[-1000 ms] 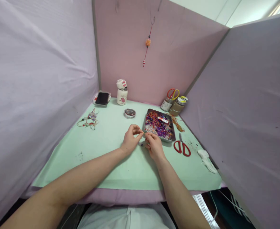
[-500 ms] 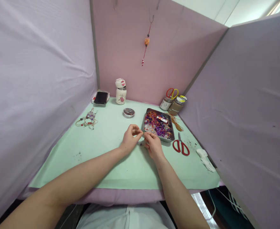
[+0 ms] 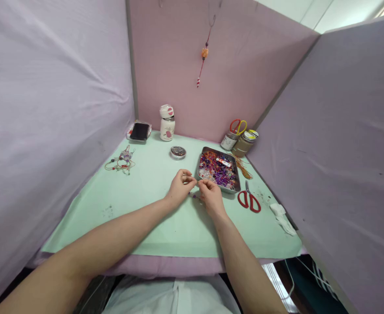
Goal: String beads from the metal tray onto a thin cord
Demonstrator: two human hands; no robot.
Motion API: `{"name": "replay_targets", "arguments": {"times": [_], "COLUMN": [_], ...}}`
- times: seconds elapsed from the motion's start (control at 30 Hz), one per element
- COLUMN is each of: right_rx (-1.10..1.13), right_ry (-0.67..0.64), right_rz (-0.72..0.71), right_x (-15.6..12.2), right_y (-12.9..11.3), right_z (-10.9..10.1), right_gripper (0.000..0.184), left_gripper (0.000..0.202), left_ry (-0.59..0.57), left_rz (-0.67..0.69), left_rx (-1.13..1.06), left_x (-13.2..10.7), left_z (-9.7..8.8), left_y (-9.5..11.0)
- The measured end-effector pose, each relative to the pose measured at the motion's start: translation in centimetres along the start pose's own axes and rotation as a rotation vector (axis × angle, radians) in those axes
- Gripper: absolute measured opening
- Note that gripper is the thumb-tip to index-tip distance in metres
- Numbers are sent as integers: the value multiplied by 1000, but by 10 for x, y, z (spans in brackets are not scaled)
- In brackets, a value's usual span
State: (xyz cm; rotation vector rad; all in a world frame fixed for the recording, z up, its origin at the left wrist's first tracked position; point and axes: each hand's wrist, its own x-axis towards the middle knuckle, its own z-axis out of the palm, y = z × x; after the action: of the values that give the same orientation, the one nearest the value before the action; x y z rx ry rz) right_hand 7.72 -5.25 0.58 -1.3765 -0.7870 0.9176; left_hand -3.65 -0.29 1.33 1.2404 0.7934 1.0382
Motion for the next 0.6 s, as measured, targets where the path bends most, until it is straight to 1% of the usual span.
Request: {"name": "replay_targets", "arguments": {"times": [0.17, 0.3, 0.37, 0.43, 0.5, 0.6], "right_rx": [-100, -124, -104, -77, -54, -33], "right_ry": [-9, -16, -24, -36, -49, -56], "right_rz": [-93, -118, -99, -67, -39, -19], "right_x": [3, 3, 2, 2, 2, 2], "right_y": [4, 2, 1, 0, 0, 0], "right_z": [-4, -4, -4, -4, -4, -5], "right_gripper": [24, 24, 24, 23, 23, 23], "left_gripper": [31, 31, 28, 23, 17, 11], "left_ry": [-38, -53, -57, -76, -104, -131], "left_rz": [-92, -107, -80, -23, 29, 72], "left_rx": [-79, -90, -68, -29, 32, 132], "left_x": [5, 7, 8, 8, 9, 10], "left_z": [-2, -3, -4, -5, -6, -8], "left_y": [-6, -10, -10, -10, -10, -10]}}
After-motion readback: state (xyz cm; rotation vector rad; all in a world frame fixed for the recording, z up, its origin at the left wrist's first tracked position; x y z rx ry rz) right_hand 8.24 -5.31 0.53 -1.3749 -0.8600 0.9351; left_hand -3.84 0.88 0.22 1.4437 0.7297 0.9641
